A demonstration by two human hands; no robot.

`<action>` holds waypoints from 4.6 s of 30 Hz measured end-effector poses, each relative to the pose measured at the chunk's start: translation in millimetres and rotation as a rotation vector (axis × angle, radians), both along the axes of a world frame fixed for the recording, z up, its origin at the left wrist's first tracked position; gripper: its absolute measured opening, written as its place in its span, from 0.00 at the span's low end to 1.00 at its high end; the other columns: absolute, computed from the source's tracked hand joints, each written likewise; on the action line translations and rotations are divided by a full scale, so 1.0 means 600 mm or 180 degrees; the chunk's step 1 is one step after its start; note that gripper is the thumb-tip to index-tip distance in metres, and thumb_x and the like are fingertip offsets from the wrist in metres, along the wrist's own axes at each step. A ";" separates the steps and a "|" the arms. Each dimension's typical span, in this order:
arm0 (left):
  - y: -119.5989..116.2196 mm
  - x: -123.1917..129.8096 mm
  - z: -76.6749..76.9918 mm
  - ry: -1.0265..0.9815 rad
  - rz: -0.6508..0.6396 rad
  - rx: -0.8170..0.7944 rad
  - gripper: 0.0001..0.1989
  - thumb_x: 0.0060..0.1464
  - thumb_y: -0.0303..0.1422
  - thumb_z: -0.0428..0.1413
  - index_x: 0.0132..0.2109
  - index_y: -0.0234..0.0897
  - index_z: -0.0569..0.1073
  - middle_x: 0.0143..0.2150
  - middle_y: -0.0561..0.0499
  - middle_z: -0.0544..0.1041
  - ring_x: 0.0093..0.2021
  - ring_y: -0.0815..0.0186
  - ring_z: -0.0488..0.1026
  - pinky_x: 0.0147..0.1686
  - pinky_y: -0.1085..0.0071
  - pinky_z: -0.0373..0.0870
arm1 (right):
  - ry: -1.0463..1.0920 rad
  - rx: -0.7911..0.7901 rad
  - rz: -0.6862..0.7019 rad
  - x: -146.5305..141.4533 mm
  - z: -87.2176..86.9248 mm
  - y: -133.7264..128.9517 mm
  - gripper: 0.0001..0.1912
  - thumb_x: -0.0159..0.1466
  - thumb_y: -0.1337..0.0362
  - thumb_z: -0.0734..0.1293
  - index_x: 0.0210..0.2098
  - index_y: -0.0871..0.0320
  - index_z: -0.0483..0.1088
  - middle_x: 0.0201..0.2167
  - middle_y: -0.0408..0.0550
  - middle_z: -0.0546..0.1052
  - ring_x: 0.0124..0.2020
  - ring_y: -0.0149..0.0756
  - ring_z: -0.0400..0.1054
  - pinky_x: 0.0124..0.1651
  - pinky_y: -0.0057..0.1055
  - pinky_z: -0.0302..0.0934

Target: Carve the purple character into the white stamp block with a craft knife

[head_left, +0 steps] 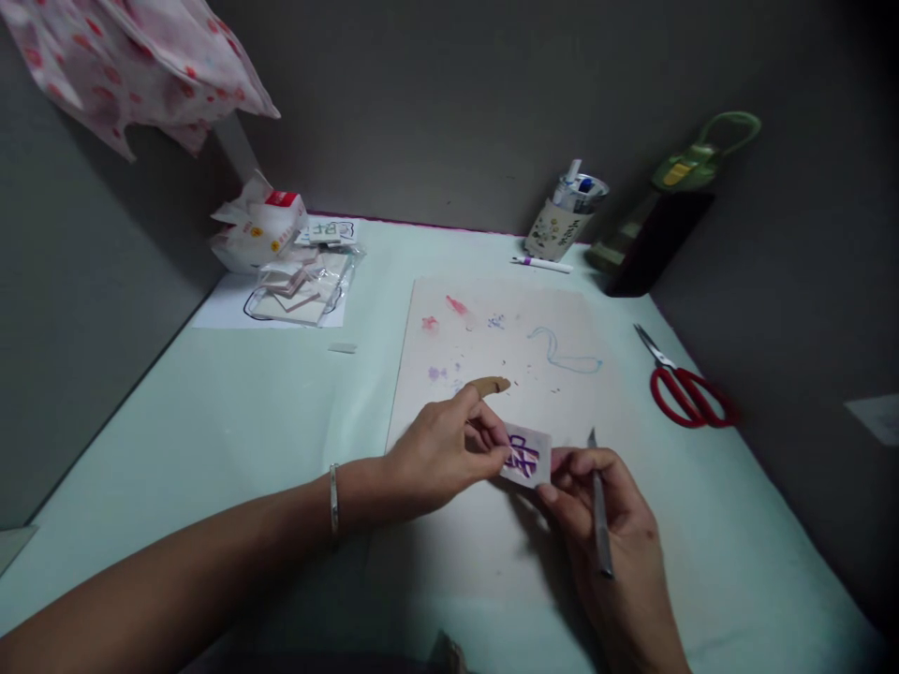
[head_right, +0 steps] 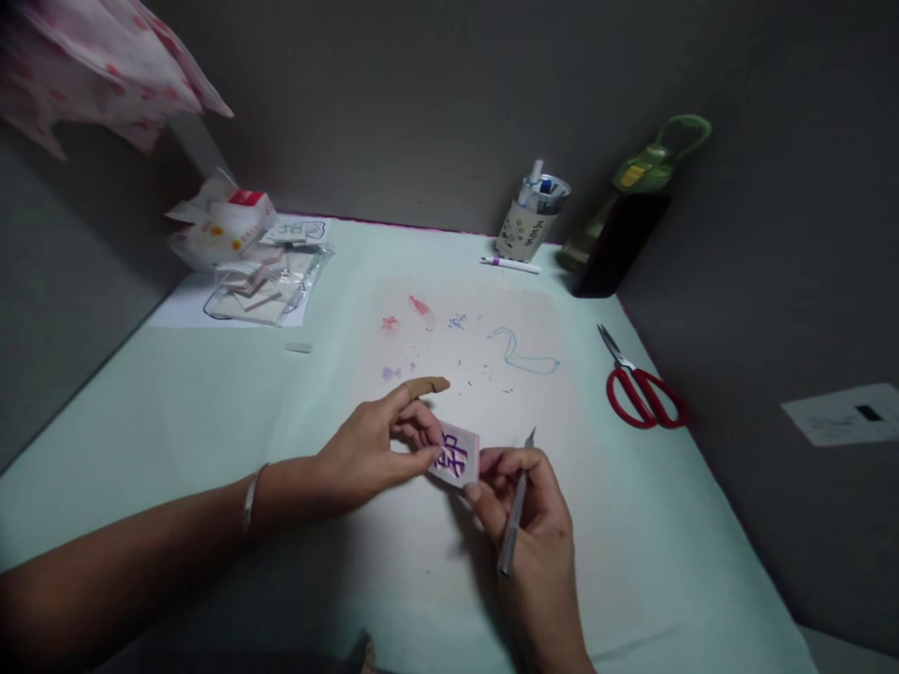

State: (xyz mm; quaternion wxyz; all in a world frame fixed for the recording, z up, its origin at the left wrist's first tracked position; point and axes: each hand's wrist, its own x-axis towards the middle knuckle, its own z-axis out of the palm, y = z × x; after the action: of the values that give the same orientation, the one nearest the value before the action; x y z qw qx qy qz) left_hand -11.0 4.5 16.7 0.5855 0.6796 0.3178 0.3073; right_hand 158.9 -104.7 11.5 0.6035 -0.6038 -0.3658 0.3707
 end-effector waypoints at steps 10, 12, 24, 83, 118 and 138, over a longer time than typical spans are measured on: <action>0.002 0.001 0.007 0.0015 -0.0091 -0.0107 0.35 0.51 0.31 0.59 0.66 0.32 0.63 0.38 0.49 0.80 0.36 0.65 0.77 0.41 0.66 0.79 | 0.0781 -0.0088 0.0166 0.002 0.007 0.004 0.17 0.53 0.63 0.82 0.32 0.54 0.70 0.30 0.41 0.74 0.29 0.31 0.67 0.32 0.25 0.66; 0.006 -0.001 0.012 0.0034 -0.0122 -0.0269 0.35 0.52 0.31 0.59 0.66 0.32 0.63 0.39 0.49 0.80 0.36 0.66 0.77 0.40 0.66 0.78 | 0.0803 -0.0103 0.0203 0.005 0.005 0.003 0.17 0.54 0.63 0.81 0.33 0.53 0.70 0.30 0.40 0.73 0.28 0.32 0.66 0.31 0.26 0.66; 0.041 -0.025 0.028 -0.0322 0.0493 -0.0717 0.34 0.54 0.36 0.66 0.66 0.37 0.67 0.33 0.56 0.74 0.36 0.66 0.72 0.39 0.66 0.69 | 0.1292 -0.0527 -0.0541 -0.002 0.019 0.009 0.22 0.43 0.60 0.85 0.29 0.54 0.72 0.30 0.39 0.72 0.35 0.31 0.70 0.39 0.24 0.69; 0.015 -0.030 -0.023 0.0783 -0.0923 0.1839 0.46 0.56 0.27 0.66 0.75 0.40 0.52 0.57 0.42 0.75 0.57 0.52 0.69 0.61 0.56 0.65 | -0.0681 -0.0509 -0.0665 -0.012 0.023 -0.035 0.18 0.67 0.46 0.71 0.33 0.52 0.81 0.34 0.47 0.80 0.33 0.38 0.72 0.35 0.33 0.66; 0.017 -0.027 -0.033 0.0780 -0.0848 0.1820 0.49 0.53 0.36 0.73 0.74 0.39 0.55 0.55 0.43 0.77 0.57 0.50 0.72 0.60 0.55 0.66 | -0.1226 -0.0561 -0.0505 -0.045 0.016 -0.033 0.10 0.66 0.56 0.74 0.32 0.54 0.75 0.27 0.44 0.79 0.25 0.32 0.69 0.25 0.30 0.60; 0.026 -0.030 -0.028 0.0866 -0.0958 0.1277 0.49 0.50 0.30 0.75 0.72 0.36 0.59 0.58 0.43 0.79 0.62 0.51 0.69 0.64 0.56 0.64 | -0.1057 -0.0770 -0.0095 -0.028 0.028 -0.031 0.11 0.69 0.56 0.71 0.32 0.53 0.75 0.30 0.44 0.78 0.36 0.39 0.71 0.34 0.33 0.59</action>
State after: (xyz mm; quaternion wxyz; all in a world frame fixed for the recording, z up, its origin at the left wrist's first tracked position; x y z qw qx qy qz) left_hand -28.8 20.2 0.0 0.4303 0.8564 0.2218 0.1797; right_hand 142.0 -123.1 28.2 0.4634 -0.7300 -0.4041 0.2983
